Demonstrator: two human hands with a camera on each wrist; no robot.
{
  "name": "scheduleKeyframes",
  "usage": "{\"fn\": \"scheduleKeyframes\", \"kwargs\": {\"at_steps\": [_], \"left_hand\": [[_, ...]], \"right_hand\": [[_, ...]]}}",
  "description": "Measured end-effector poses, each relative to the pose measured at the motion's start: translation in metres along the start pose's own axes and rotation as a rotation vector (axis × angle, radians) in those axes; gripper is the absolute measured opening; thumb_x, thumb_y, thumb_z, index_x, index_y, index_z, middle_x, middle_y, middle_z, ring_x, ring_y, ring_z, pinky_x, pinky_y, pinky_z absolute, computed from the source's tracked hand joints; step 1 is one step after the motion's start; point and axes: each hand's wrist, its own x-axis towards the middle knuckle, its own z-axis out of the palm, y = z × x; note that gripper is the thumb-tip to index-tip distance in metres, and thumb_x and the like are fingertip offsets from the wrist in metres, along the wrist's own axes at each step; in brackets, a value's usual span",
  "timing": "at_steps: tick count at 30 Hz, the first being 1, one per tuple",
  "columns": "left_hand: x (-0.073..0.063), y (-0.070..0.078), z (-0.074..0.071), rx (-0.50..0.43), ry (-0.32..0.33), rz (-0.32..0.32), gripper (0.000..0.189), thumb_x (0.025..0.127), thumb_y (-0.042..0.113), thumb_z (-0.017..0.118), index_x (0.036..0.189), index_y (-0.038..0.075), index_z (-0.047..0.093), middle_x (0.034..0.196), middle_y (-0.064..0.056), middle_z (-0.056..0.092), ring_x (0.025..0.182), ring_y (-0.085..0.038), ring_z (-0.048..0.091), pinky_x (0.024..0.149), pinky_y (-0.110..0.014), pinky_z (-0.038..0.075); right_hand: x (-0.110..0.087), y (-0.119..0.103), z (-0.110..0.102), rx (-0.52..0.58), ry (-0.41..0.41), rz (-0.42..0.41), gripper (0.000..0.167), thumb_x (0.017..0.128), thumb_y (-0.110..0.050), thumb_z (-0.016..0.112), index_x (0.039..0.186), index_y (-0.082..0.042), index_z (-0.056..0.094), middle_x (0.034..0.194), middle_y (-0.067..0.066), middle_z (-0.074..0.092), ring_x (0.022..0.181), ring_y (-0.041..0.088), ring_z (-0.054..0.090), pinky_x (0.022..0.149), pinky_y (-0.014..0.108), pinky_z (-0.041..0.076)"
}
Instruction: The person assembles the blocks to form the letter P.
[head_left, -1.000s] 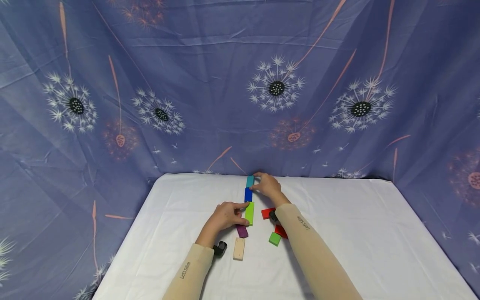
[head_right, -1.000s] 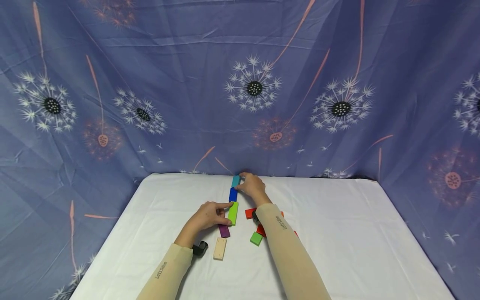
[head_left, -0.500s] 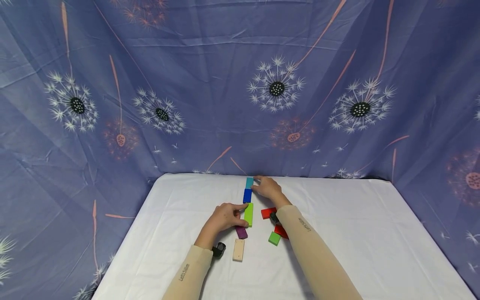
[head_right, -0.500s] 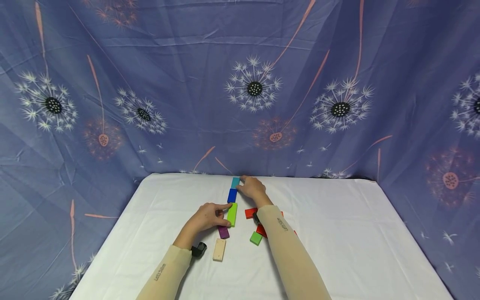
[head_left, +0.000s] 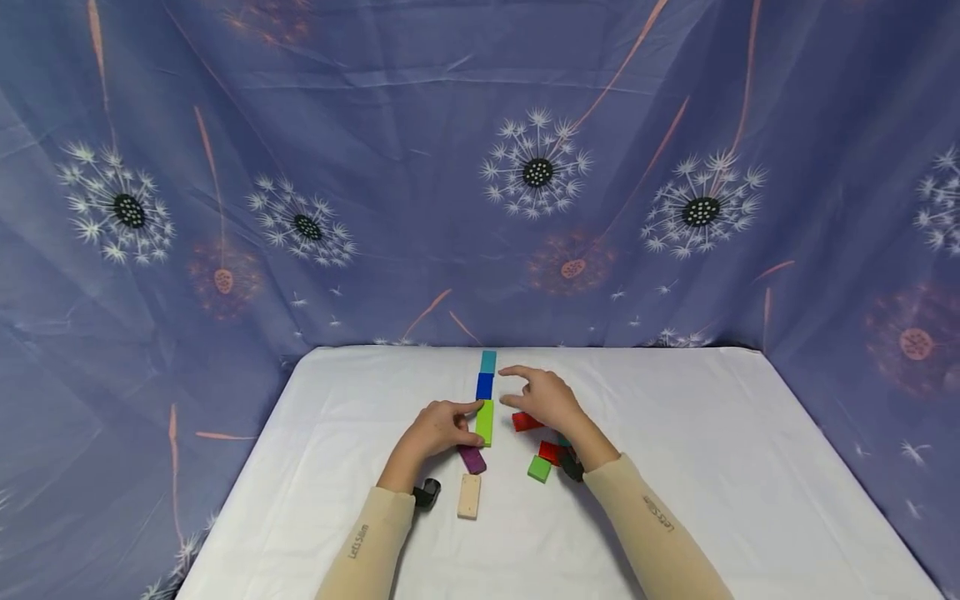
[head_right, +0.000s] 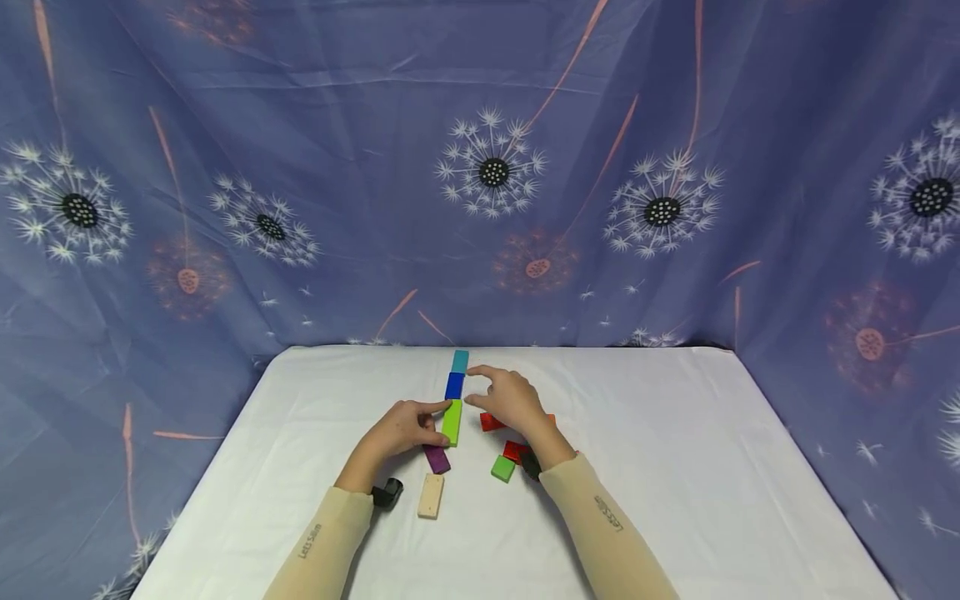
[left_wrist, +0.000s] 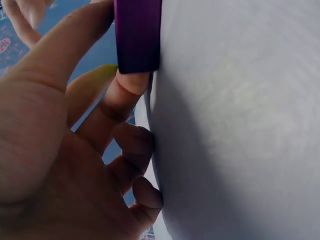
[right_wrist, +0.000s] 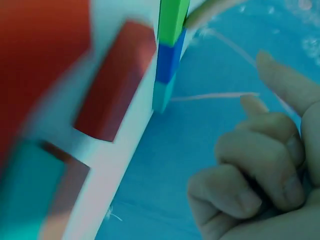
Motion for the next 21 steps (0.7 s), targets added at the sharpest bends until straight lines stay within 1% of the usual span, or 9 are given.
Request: {"fn": "scheduleKeyframes", "kwargs": {"at_steps": [2, 3, 5, 7, 10, 12, 14, 17, 21], "left_hand": [[0.001, -0.001, 0.000, -0.008, -0.001, -0.009, 0.075, 0.081, 0.040, 0.092, 0.149, 0.025, 0.064, 0.070, 0.007, 0.062, 0.062, -0.009, 0.052, 0.058, -0.025, 0.038], [0.001, -0.001, 0.000, -0.015, -0.001, -0.009, 0.075, 0.081, 0.039, 0.092, 0.149, 0.024, 0.064, 0.070, 0.007, 0.063, 0.062, -0.010, 0.052, 0.058, -0.026, 0.038], [0.002, -0.001, 0.001, -0.018, 0.001, -0.016, 0.076, 0.080, 0.039, 0.093, 0.149, 0.024, 0.064, 0.070, 0.007, 0.064, 0.062, -0.010, 0.053, 0.058, -0.026, 0.038], [0.002, 0.000, -0.001, -0.020, 0.004, -0.025, 0.076, 0.080, 0.039, 0.093, 0.149, 0.025, 0.064, 0.070, 0.007, 0.065, 0.062, -0.010, 0.053, 0.058, -0.026, 0.038], [0.003, 0.001, -0.004, -0.021, 0.018, -0.027, 0.075, 0.079, 0.038, 0.094, 0.148, 0.025, 0.065, 0.069, 0.007, 0.066, 0.061, -0.010, 0.054, 0.058, -0.026, 0.038], [0.003, 0.001, -0.005, -0.038, 0.022, -0.031, 0.074, 0.080, 0.035, 0.093, 0.148, 0.025, 0.066, 0.070, 0.006, 0.066, 0.061, -0.010, 0.054, 0.057, -0.026, 0.038], [0.003, 0.002, -0.004, -0.052, 0.024, -0.030, 0.072, 0.081, 0.031, 0.093, 0.147, 0.023, 0.066, 0.069, 0.006, 0.067, 0.061, -0.010, 0.054, 0.058, -0.026, 0.038], [0.002, 0.003, -0.003, -0.058, 0.017, -0.025, 0.070, 0.082, 0.027, 0.092, 0.146, 0.022, 0.067, 0.069, 0.005, 0.067, 0.061, -0.010, 0.054, 0.058, -0.026, 0.039], [0.001, 0.001, -0.001, -0.047, 0.011, -0.011, 0.070, 0.081, 0.028, 0.092, 0.146, 0.021, 0.067, 0.068, 0.006, 0.066, 0.060, -0.009, 0.053, 0.058, -0.025, 0.039]], "right_hand": [[-0.019, -0.001, 0.003, 0.031, -0.052, -0.029, 0.050, 0.092, -0.033, 0.083, 0.141, -0.029, 0.070, 0.058, 0.000, 0.050, 0.051, 0.013, 0.037, 0.050, 0.027, 0.027], [-0.028, -0.001, 0.005, 0.037, -0.077, -0.039, 0.050, 0.092, -0.032, 0.084, 0.139, -0.030, 0.070, 0.058, -0.003, 0.046, 0.050, 0.012, 0.036, 0.050, 0.027, 0.027], [-0.043, -0.002, 0.010, 0.039, -0.127, -0.058, 0.049, 0.090, -0.031, 0.086, 0.137, -0.031, 0.072, 0.058, -0.006, 0.043, 0.051, 0.011, 0.035, 0.050, 0.026, 0.027], [-0.053, -0.004, 0.016, 0.020, -0.162, -0.075, 0.048, 0.089, -0.031, 0.087, 0.134, -0.032, 0.073, 0.062, -0.007, 0.046, 0.055, 0.011, 0.041, 0.051, 0.026, 0.030], [-0.059, -0.006, 0.025, -0.021, -0.185, -0.118, 0.045, 0.087, -0.030, 0.088, 0.130, -0.031, 0.076, 0.068, -0.008, 0.053, 0.062, 0.010, 0.048, 0.053, 0.025, 0.035], [-0.060, -0.008, 0.031, -0.056, -0.190, -0.145, 0.043, 0.086, -0.030, 0.089, 0.128, -0.032, 0.077, 0.068, -0.009, 0.056, 0.064, 0.009, 0.051, 0.053, 0.024, 0.037], [-0.060, -0.009, 0.037, -0.084, -0.192, -0.179, 0.042, 0.086, -0.030, 0.089, 0.126, -0.032, 0.078, 0.062, -0.009, 0.051, 0.059, 0.008, 0.047, 0.053, 0.023, 0.033], [-0.060, -0.011, 0.045, -0.134, -0.190, -0.220, 0.041, 0.086, -0.030, 0.089, 0.125, -0.033, 0.079, 0.056, -0.011, 0.041, 0.053, 0.007, 0.036, 0.052, 0.022, 0.026], [-0.061, -0.013, 0.052, -0.219, -0.176, -0.244, 0.041, 0.086, -0.031, 0.089, 0.125, -0.036, 0.080, 0.054, -0.013, 0.042, 0.053, 0.007, 0.029, 0.052, 0.023, 0.022]]}}
